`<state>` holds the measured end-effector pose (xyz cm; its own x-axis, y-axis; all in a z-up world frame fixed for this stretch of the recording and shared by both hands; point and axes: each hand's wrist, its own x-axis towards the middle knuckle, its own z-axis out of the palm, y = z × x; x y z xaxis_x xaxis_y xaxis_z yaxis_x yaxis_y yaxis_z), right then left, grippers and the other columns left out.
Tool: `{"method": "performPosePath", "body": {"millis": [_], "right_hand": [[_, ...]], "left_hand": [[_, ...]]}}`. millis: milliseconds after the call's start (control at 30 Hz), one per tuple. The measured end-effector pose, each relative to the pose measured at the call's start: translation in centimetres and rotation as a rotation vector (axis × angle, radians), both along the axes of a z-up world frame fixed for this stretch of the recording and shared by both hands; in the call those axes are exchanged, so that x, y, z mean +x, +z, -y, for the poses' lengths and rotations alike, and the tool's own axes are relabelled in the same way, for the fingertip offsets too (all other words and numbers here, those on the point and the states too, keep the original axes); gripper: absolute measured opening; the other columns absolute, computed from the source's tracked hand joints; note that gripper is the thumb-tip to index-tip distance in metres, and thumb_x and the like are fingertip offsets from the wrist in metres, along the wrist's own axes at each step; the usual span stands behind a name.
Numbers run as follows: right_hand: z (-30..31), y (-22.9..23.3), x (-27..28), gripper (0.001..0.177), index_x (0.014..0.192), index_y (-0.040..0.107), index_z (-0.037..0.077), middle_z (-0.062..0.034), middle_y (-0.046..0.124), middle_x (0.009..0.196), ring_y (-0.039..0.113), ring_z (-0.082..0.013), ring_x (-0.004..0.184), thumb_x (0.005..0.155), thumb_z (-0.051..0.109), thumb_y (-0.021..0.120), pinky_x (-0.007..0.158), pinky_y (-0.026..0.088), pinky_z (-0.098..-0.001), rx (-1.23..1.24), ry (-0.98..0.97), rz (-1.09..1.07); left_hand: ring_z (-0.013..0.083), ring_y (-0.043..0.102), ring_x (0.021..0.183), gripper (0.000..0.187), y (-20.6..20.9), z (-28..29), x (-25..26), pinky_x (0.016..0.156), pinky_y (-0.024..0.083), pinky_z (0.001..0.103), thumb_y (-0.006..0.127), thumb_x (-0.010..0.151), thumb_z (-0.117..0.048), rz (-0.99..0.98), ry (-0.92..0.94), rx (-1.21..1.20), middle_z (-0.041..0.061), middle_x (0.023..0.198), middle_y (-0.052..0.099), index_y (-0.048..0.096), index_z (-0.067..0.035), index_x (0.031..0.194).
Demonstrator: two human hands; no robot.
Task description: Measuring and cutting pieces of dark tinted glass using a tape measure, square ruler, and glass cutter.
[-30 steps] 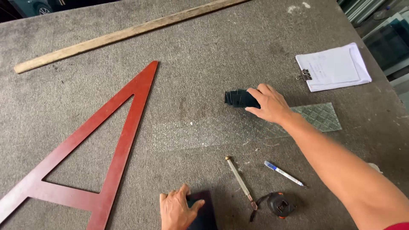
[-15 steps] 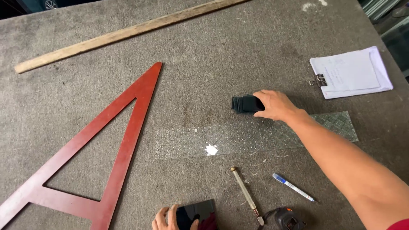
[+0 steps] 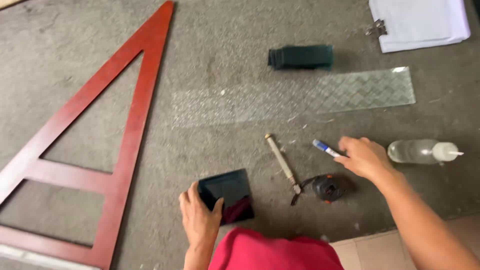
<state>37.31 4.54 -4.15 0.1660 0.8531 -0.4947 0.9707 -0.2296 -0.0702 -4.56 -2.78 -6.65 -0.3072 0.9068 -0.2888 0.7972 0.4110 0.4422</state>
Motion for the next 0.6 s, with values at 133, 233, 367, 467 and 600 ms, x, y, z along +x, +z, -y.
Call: {"method": "performPosePath", "body": {"millis": [133,233,367,467,600], "right_hand": [[4.1,-1.2,1.2,0.022,0.095,0.074,0.019,-0.0059,0.077,0.074,0.071,-0.0339,0.073,0.082,0.034,0.067,0.071,0.056,-0.0432,0.017,-0.073,0.067],[6.6,-1.2,2.5,0.010,0.094,0.065,0.012,-0.0049,0.066,0.057,0.061,-0.0203,0.043,0.091,0.021,0.068,0.043,0.049,-0.0322,0.371,0.053,0.025],[10.7,0.6,-1.2,0.013,0.115,0.071,0.000,-0.0104,0.075,0.079,0.069,-0.0201,0.057,0.104,-0.001,0.064,0.045,0.049,-0.0295,0.643,-0.294,-0.419],[13.0,-1.5,-3.3,0.020,0.120,0.069,-0.003,-0.0186,0.075,0.093,0.061,-0.0181,0.053,0.100,0.002,0.065,0.037,0.042,-0.0271,0.759,-0.133,-0.432],[14.3,-3.9,-6.6,0.073,0.129,0.058,0.000,-0.0236,0.071,0.120,0.070,-0.0410,0.107,0.070,0.029,0.088,0.094,0.055,-0.0510,0.661,-0.112,-0.319]], "left_hand": [[0.0400,0.057,0.112,0.080,-0.2,0.7,-0.8,0.093,0.051,0.048,0.084,0.072,-0.016,0.044,-0.118,0.135,0.017,0.123,0.053,0.045,-0.011,0.142],[0.0334,0.058,0.109,0.077,-0.2,0.9,-1.1,0.093,0.053,0.047,0.086,0.072,-0.017,0.090,-0.121,0.152,0.014,0.120,0.053,0.048,-0.013,0.139],[0.0301,0.057,0.113,0.072,-0.2,1.0,-1.4,0.098,0.051,0.045,0.086,0.073,-0.019,0.135,-0.167,0.118,0.011,0.123,0.053,0.052,-0.015,0.136],[0.0304,0.060,0.110,0.065,0.7,1.4,-0.9,0.092,0.055,0.044,0.085,0.074,-0.021,0.147,-0.158,0.184,0.012,0.122,0.054,0.055,-0.014,0.132],[0.0303,0.061,0.110,0.053,1.9,2.4,-0.6,0.095,0.052,0.041,0.087,0.073,-0.021,0.187,-0.231,0.293,0.010,0.118,0.058,0.064,-0.014,0.121]]}}
